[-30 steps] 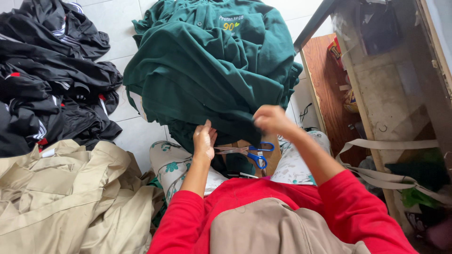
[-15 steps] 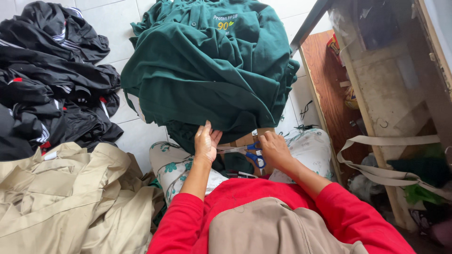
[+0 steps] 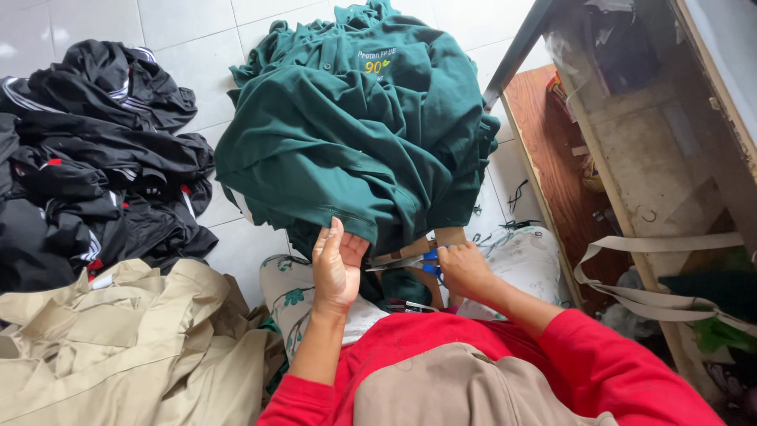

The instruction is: The person sits on the floor and uses a seam ripper to remove threads from the hem of a green polo shirt. They then use scissors to trim the fabric edge of the shirt's sleeve.

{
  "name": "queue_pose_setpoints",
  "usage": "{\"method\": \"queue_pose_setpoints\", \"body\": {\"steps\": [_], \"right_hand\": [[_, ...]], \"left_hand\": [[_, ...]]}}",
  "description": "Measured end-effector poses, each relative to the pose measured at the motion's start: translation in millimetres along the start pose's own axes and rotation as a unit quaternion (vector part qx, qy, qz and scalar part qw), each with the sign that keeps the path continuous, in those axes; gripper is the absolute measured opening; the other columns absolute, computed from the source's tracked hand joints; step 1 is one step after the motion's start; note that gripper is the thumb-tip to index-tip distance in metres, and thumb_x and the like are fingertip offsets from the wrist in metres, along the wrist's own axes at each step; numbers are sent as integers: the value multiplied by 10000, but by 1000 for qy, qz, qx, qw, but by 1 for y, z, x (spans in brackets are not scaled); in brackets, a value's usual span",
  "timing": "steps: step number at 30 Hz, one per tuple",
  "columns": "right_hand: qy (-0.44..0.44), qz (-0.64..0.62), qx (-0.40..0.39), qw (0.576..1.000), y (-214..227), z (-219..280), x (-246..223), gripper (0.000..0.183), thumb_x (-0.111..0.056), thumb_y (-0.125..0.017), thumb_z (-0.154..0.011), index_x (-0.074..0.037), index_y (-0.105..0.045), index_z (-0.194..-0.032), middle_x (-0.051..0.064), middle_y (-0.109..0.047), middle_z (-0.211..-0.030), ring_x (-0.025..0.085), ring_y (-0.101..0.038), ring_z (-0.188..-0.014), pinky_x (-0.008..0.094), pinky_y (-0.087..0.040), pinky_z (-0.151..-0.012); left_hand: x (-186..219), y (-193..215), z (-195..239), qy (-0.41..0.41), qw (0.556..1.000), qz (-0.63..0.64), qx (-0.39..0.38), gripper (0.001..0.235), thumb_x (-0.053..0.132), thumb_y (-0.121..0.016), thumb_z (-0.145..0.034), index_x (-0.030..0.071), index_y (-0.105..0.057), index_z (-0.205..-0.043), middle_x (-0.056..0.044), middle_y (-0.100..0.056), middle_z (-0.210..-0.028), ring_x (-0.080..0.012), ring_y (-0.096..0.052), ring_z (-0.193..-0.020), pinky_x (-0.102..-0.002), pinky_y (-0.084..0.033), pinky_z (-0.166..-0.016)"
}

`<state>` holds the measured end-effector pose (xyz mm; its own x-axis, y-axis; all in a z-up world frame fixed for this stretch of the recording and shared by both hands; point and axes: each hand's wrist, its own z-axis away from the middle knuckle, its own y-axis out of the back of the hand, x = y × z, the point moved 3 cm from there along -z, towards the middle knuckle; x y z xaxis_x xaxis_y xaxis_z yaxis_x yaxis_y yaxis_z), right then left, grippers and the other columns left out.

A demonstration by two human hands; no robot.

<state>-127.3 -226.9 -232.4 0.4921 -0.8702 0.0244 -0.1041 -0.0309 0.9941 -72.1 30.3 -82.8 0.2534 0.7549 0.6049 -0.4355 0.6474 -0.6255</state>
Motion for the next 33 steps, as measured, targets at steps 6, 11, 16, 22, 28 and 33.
{"method": "queue_pose_setpoints", "body": {"steps": [6,11,16,22,28,33], "right_hand": [[-73,-186,-438,876,123,-8,58,430,-490,-734,-760,-89,-737,-915,161,-762,-891,366,-751,-938,478,-575,-828],[-217,-650,-417,596,147,75,113,419,-359,-865,-670,-17,-845,-910,108,-843,-789,182,-724,-721,333,-580,-654],[-297,-725,-274,558,187,68,50,221,-41,-792,-816,-2,-704,-1015,90,-705,-870,168,-621,-783,293,-495,-717],[-301,-505,-212,781,195,22,2,254,-283,-877,-796,-138,-694,-898,14,-622,-753,150,-513,-694,300,-452,-672],[-271,-313,-251,875,165,25,6,443,-524,-764,-768,-253,-568,-1059,-45,-730,-876,258,-668,-749,406,-494,-683],[-248,-264,-179,915,145,40,18,453,-545,-834,-693,-306,-580,-982,-70,-680,-758,182,-743,-794,395,-586,-699]], "left_hand": [[17,-12,11,-26,996,-82,32,243,212,-616,-1026,135,-667,-1250,-119,-764,-1068,-241,-749,-973,-421,-592,-956],[7,-3,15,-19,992,-111,53,337,180,-648,-993,150,-633,-1328,-111,-761,-1089,-233,-745,-986,-425,-589,-962],[-10,-38,56,-31,987,-153,-40,322,147,-582,-975,56,-600,-1283,-77,-686,-1166,-143,-639,-1048,-320,-538,-944],[-16,-40,63,-59,978,-163,-116,476,97,-556,-977,18,-470,-1438,-145,-631,-1321,-215,-617,-1211,-352,-519,-1052],[-20,-20,42,-24,973,-227,-29,370,135,-554,-975,82,-616,-1335,-58,-706,-1092,-130,-648,-975,-309,-573,-844],[-36,-6,24,-21,979,-201,-5,366,134,-563,-1030,83,-604,-1389,-138,-729,-1205,-210,-706,-1073,-413,-585,-966]]}}
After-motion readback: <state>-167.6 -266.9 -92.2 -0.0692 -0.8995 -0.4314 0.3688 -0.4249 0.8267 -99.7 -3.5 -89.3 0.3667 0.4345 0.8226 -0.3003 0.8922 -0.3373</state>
